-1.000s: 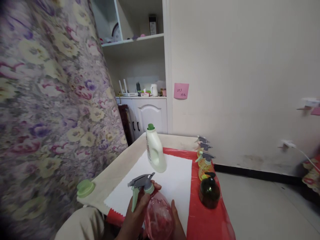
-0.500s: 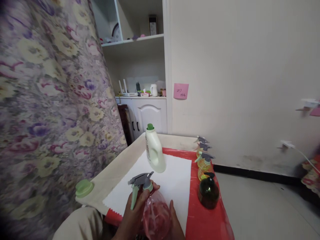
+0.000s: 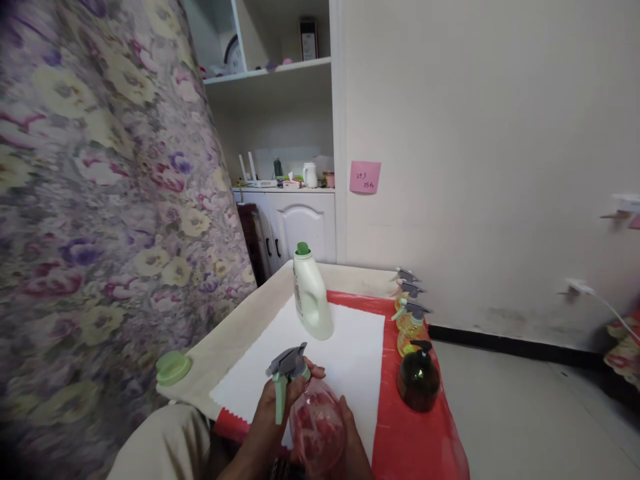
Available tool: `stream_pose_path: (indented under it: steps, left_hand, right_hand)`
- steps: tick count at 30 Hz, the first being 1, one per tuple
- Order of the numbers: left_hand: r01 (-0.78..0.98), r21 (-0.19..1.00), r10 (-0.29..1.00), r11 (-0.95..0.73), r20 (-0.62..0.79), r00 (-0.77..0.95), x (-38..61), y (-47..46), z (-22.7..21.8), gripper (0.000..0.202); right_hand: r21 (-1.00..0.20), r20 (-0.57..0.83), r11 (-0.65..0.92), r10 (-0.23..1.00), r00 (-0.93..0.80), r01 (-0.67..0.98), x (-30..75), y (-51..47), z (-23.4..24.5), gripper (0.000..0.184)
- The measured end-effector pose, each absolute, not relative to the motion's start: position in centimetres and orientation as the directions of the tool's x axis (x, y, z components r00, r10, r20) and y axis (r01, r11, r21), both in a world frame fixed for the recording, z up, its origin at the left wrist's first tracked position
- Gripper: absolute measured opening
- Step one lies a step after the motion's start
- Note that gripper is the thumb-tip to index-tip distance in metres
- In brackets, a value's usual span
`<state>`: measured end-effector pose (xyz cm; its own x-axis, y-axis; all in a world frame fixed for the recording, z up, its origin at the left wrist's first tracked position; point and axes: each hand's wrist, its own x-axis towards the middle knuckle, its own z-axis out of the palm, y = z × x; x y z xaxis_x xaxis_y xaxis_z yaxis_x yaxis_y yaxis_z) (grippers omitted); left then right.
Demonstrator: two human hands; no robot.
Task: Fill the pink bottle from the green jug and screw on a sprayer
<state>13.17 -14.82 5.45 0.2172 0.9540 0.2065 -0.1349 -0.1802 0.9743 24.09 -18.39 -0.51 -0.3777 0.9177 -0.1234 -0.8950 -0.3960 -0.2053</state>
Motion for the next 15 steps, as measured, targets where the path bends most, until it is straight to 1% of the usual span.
stream_pose_path:
  steps: [2, 4, 7, 9, 11, 13, 15]
  left_hand:
    - [-0.14, 0.976, 0.953, -0.168, 0.197, 0.232, 13.1, -14.7, 5.3, 0.025]
    - [-0.142, 0.978, 0.953, -0.154, 0.185, 0.24, 13.1, -14.7, 5.3, 0.024]
    - [-0.19, 0.976, 0.959, -0.108, 0.152, 0.238, 13.0, -14.8, 5.3, 0.022]
    - [-0.229, 0.972, 0.959, -0.058, 0.119, 0.258, 12.9, -14.8, 5.2, 0.026]
    - [-0.243, 0.97, 0.953, -0.022, 0.094, 0.288, 12.7, -14.9, 5.1, 0.032]
    - [-0.238, 0.971, 0.948, -0.016, 0.09, 0.305, 12.5, -15.0, 5.2, 0.034]
    - [-0.231, 0.972, 0.951, -0.035, 0.104, 0.292, 12.3, -15.0, 5.3, 0.03]
  right_hand:
    - [-0.244, -0.13, -0.423, 0.906, -0.403, -0.873, 24.3, -18.4, -0.4, 0.051]
    - [-0.322, -0.124, -0.451, 0.892, -0.436, -0.832, 24.4, -18.3, -0.6, 0.051]
    - [-0.435, -0.112, -0.499, 0.856, -0.505, -0.75, 24.5, -18.1, -1.3, 0.059]
    - [-0.476, -0.112, -0.497, 0.852, -0.511, -0.725, 24.4, -17.9, -1.7, 0.065]
    - [-0.479, -0.103, -0.471, 0.868, -0.486, -0.741, 24.2, -17.7, -2.0, 0.071]
    - [-0.457, -0.112, -0.479, 0.867, -0.485, -0.75, 24.0, -17.6, -2.1, 0.075]
    - [-0.405, -0.125, -0.473, 0.876, -0.465, -0.782, 24.0, -17.6, -2.1, 0.071]
